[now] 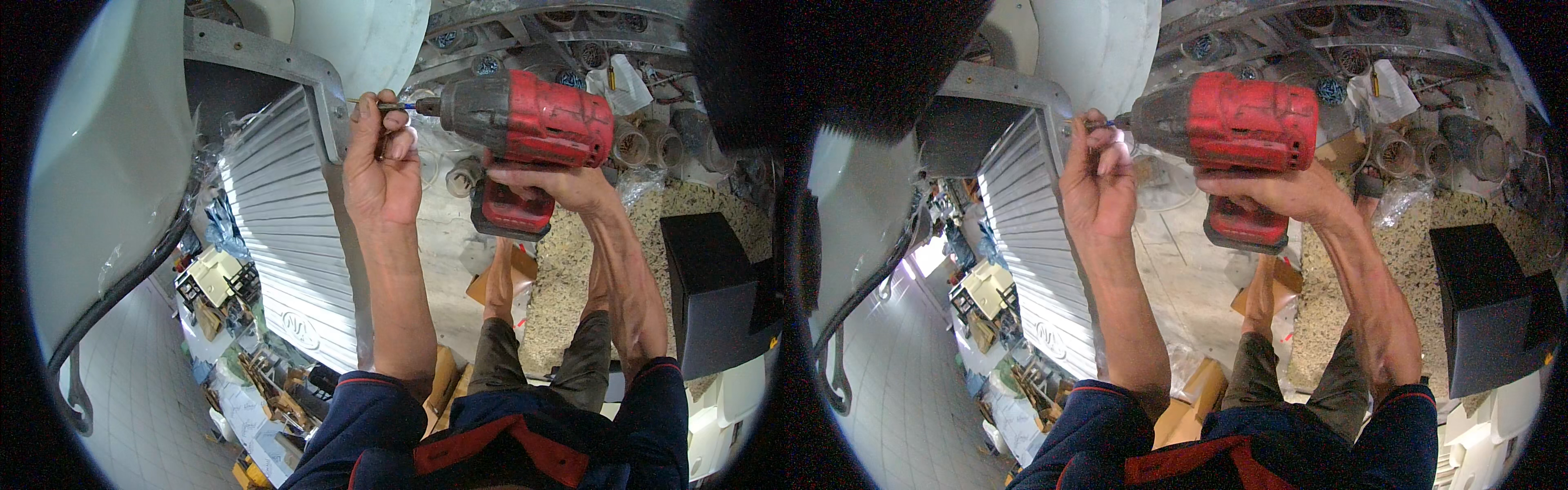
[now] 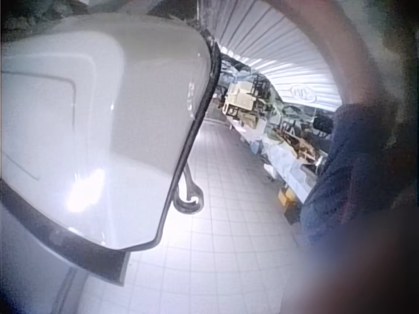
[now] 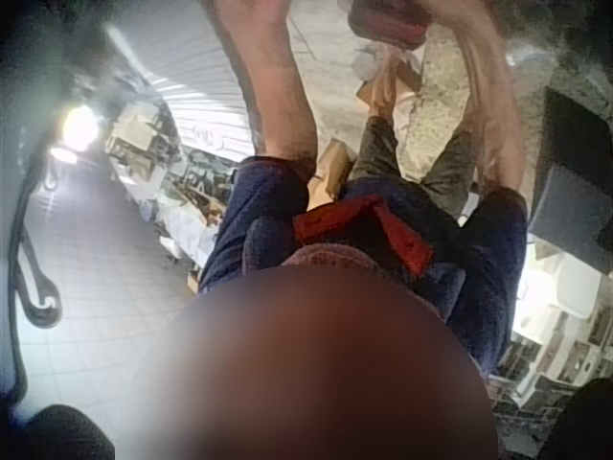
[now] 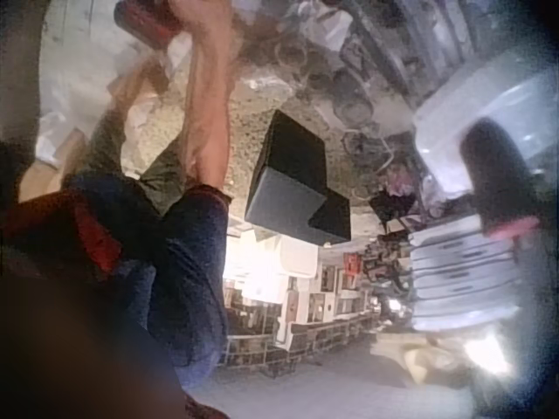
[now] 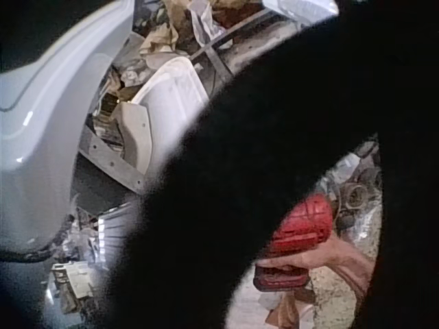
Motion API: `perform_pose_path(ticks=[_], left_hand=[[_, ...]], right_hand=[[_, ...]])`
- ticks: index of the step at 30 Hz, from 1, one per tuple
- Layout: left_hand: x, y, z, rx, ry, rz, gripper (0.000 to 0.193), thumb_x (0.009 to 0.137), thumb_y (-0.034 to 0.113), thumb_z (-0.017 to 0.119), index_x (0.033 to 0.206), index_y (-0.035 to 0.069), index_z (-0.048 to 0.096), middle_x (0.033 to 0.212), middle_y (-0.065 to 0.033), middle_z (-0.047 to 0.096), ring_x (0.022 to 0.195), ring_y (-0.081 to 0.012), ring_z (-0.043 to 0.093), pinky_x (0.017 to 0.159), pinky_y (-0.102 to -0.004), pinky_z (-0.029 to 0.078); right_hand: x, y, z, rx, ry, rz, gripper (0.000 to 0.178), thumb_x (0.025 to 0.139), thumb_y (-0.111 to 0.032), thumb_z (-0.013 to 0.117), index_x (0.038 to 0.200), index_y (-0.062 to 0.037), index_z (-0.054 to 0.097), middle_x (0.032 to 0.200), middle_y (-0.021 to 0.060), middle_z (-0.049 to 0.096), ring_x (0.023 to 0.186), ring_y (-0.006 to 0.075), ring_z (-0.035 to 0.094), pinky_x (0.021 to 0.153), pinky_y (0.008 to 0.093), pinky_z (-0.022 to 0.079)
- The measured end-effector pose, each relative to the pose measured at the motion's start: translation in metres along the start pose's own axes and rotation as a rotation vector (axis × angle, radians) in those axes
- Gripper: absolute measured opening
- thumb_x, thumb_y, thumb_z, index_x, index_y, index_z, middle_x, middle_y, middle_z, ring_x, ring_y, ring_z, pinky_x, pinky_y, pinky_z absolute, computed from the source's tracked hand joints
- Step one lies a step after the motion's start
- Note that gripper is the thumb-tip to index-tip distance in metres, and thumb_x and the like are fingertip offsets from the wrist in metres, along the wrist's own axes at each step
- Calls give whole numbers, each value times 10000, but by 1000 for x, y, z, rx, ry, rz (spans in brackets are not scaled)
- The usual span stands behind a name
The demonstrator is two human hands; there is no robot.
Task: The person positions a silver ribbed floorboard onto the rear deck of a white scooter. They use a red cordless drill to drive screws into the floorboard and the scooter body, securing the part in place. The person also attaches a white plastic bracket to the floorboard using the drill.
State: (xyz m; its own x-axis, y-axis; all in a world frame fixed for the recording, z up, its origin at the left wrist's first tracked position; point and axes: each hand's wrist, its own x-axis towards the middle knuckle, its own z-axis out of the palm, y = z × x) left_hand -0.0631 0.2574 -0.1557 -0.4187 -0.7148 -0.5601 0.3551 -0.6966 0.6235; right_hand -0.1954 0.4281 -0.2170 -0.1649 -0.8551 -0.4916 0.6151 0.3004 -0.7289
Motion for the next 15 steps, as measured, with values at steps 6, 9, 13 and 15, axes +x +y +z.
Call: perform_pose_path(ticks=[6,9,13,15], left_hand=[[-3,3,8,70,5,38,164,960,105,672,1086,5,639,1054,-139,669,805,-158,603,546,-210,429],[-1,2,11,40,33,-22,140,967,131,672,1038,12,653,1041,-144,685,796,-167,615,556,-219,439],[2,-2,11,165,5,60,177,965,183,681,1000,12,651,993,-143,692,785,-167,607,578,-247,457],[2,-5,10,265,6,134,185,958,195,693,1002,21,652,969,-131,693,780,-166,602,587,-254,457]], right_hand=[[8,22,1,-180,4,-305,257,835,-133,823,1058,-67,711,748,-28,633,588,79,513,513,267,393],[16,32,1,-222,6,-413,292,832,-166,833,1085,-78,717,748,-32,635,589,76,515,515,269,396],[19,32,-6,-271,32,-488,271,830,-165,832,1066,-85,724,718,-35,619,574,76,510,509,270,391],[17,27,-9,-272,63,-481,237,828,-141,826,1035,-82,726,695,-35,602,562,77,504,502,272,383]])
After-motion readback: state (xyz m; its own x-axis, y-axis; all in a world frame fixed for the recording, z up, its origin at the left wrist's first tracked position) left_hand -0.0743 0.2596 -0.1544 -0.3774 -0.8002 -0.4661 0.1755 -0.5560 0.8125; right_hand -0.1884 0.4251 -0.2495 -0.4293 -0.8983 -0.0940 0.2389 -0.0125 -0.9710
